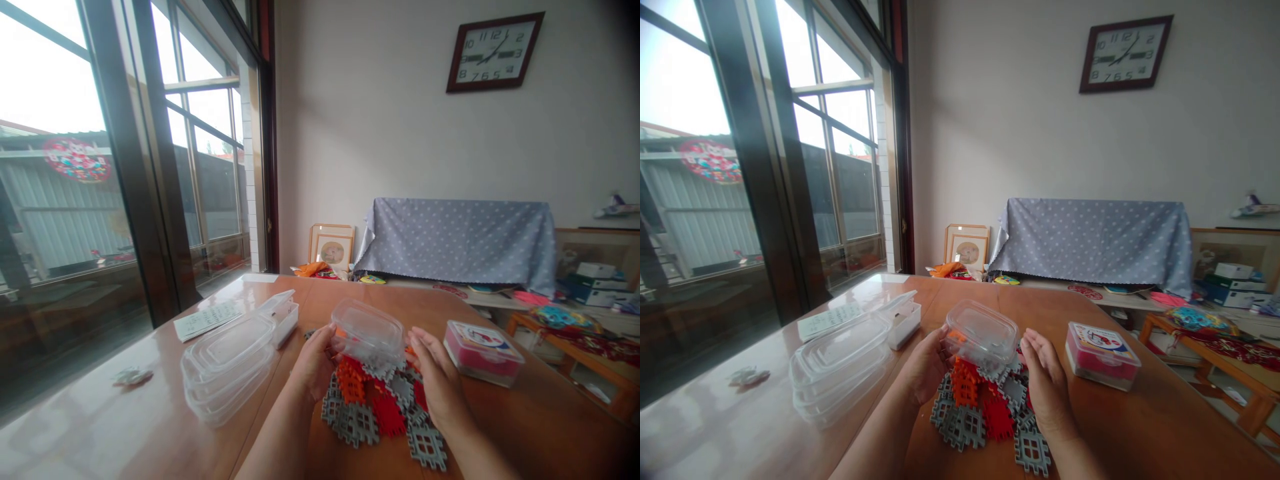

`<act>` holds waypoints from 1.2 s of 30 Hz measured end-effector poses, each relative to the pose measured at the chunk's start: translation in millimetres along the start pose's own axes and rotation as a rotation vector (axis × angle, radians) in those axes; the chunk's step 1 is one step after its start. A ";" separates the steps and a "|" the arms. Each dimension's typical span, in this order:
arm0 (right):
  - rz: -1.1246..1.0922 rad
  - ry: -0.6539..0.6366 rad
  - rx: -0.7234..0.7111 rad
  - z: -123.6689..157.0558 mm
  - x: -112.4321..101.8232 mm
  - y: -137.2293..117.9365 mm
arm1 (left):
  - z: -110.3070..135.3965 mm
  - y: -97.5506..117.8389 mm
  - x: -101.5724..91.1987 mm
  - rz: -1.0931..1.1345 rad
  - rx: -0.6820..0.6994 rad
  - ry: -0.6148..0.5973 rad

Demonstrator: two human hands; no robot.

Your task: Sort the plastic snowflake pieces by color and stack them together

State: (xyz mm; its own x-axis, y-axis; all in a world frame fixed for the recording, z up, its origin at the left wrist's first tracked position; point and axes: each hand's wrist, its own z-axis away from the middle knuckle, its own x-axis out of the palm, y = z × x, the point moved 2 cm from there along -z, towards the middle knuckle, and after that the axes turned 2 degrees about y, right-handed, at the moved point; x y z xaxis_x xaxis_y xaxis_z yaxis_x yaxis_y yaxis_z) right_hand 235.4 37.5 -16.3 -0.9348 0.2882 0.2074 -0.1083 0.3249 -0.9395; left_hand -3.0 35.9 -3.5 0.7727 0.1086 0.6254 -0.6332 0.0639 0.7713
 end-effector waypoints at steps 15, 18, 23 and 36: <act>-0.233 -0.208 0.415 11.5 10.9 -8.8 | 7.2 3.2 5.4 0.054 -0.088 -0.015; -0.223 -0.199 0.409 9.8 13.7 -11.6 | 5.6 5.0 5.0 0.090 -0.102 0.017; -0.190 -0.160 0.442 3.1 20.0 -12.7 | -3.2 4.7 -4.3 0.139 -0.114 0.141; -0.189 -0.486 0.458 18.3 146.6 -58.4 | -20.2 -0.3 -23.9 0.250 0.011 0.303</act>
State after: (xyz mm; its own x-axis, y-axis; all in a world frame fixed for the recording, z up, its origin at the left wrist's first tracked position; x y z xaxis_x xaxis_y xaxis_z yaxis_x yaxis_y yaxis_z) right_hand 98.5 44.3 64.0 -0.9195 -0.2072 0.3339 -0.3162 -0.1144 -0.9418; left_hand -22.1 53.3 -21.0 0.5458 0.4078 0.7320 -0.7985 -0.0120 0.6019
